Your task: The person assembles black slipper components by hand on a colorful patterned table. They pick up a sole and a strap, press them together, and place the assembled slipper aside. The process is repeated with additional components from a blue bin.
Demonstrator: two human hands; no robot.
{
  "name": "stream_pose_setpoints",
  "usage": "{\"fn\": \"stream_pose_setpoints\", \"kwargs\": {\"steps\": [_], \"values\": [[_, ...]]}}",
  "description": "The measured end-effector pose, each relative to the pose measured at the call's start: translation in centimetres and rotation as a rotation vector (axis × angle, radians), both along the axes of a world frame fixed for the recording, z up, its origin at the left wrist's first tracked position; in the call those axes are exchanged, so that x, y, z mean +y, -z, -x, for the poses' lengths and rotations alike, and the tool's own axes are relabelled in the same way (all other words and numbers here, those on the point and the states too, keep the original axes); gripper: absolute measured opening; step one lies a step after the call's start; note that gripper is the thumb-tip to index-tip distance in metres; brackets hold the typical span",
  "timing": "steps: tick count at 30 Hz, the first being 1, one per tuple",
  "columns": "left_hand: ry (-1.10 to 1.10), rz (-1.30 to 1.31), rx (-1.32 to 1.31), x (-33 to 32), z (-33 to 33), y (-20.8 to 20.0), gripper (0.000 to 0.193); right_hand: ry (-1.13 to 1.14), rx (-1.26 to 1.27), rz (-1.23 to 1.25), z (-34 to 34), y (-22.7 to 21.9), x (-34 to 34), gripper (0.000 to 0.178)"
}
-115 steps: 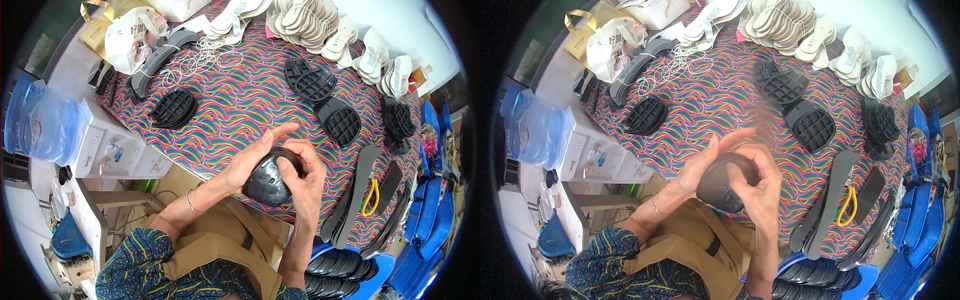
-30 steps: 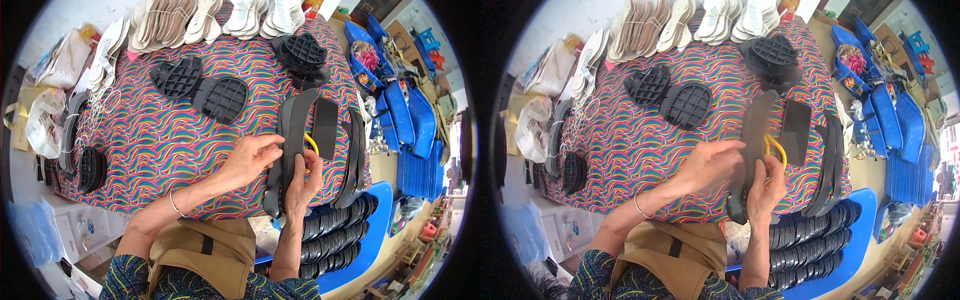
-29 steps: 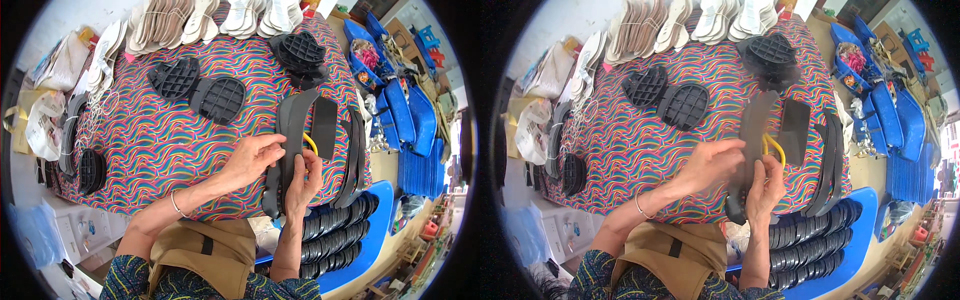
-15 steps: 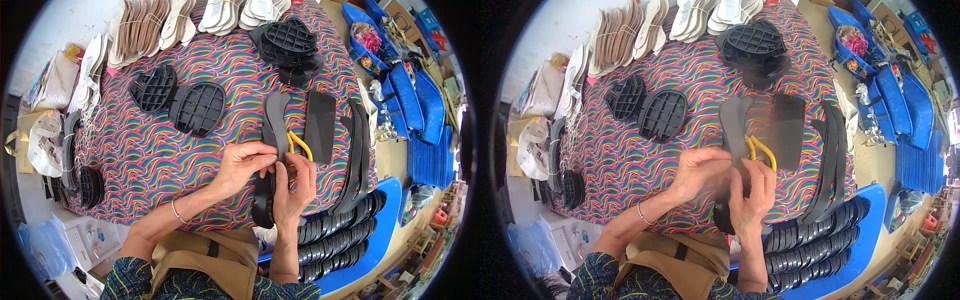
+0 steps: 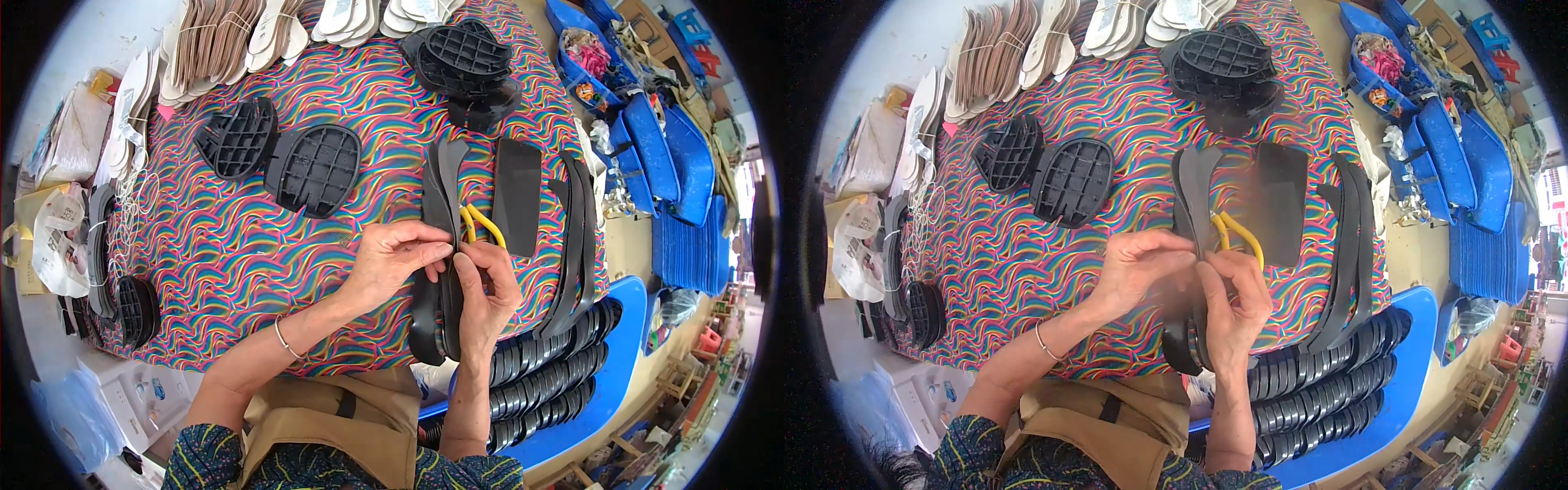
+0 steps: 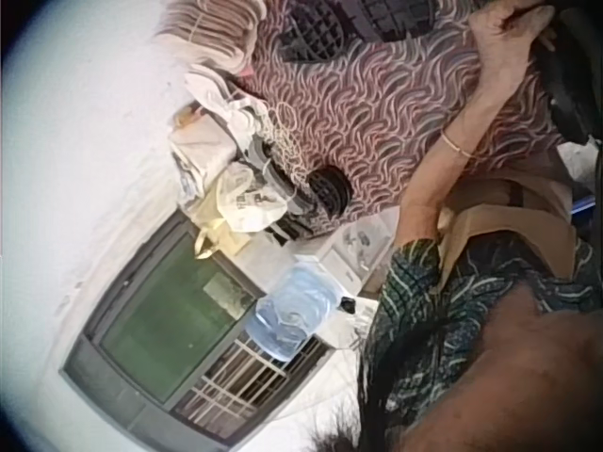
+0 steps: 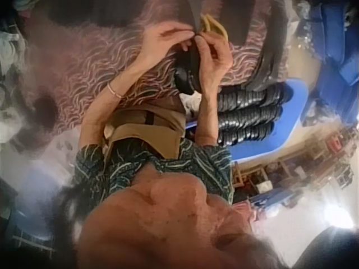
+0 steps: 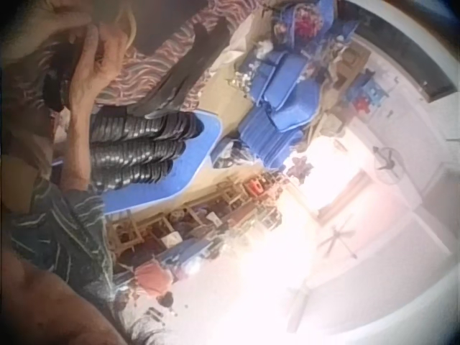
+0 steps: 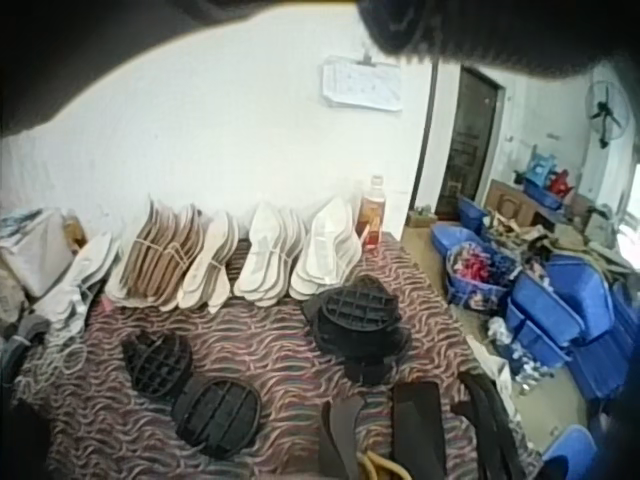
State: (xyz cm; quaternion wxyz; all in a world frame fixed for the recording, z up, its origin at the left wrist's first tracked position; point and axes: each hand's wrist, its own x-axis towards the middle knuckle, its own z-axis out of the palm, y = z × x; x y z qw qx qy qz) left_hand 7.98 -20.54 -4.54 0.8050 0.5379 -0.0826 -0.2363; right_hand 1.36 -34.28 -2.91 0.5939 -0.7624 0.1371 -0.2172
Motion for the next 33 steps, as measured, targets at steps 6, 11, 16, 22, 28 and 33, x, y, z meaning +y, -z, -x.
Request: {"fn": "stream_pose_setpoints", "kwargs": {"steps": [6,11,16,22,28,33], "values": [[0.014,-0.050,-0.035,0.2,-0.2,0.1,0.016,0.009,-0.013,0.004,0.0,0.3,0.4,0.014],[0.023,0.032,-0.008,0.1,-0.4,0.5,0.017,0.050,0.027,0.083,0.0,-0.1,1.0,0.013],[0.066,0.017,-0.037,0.5,-0.9,0.8,0.015,0.095,-0.009,0.295,-0.2,0.8,1.5,0.009],[-0.044,-0.033,-0.083,-0.3,-0.5,0.6,0.009,0.235,-0.020,0.312,0.8,0.8,1.3,0.009],[-0.096,-0.035,-0.079,-0.7,0.0,0.5,0.006,0.529,-0.318,-0.102,4.9,-3.4,-2.4,0.025],[-0.125,-0.047,-0.085,-0.6,-0.2,0.6,0.007,0.695,-0.319,-0.052,15.1,-10.6,-9.9,0.046]]}}
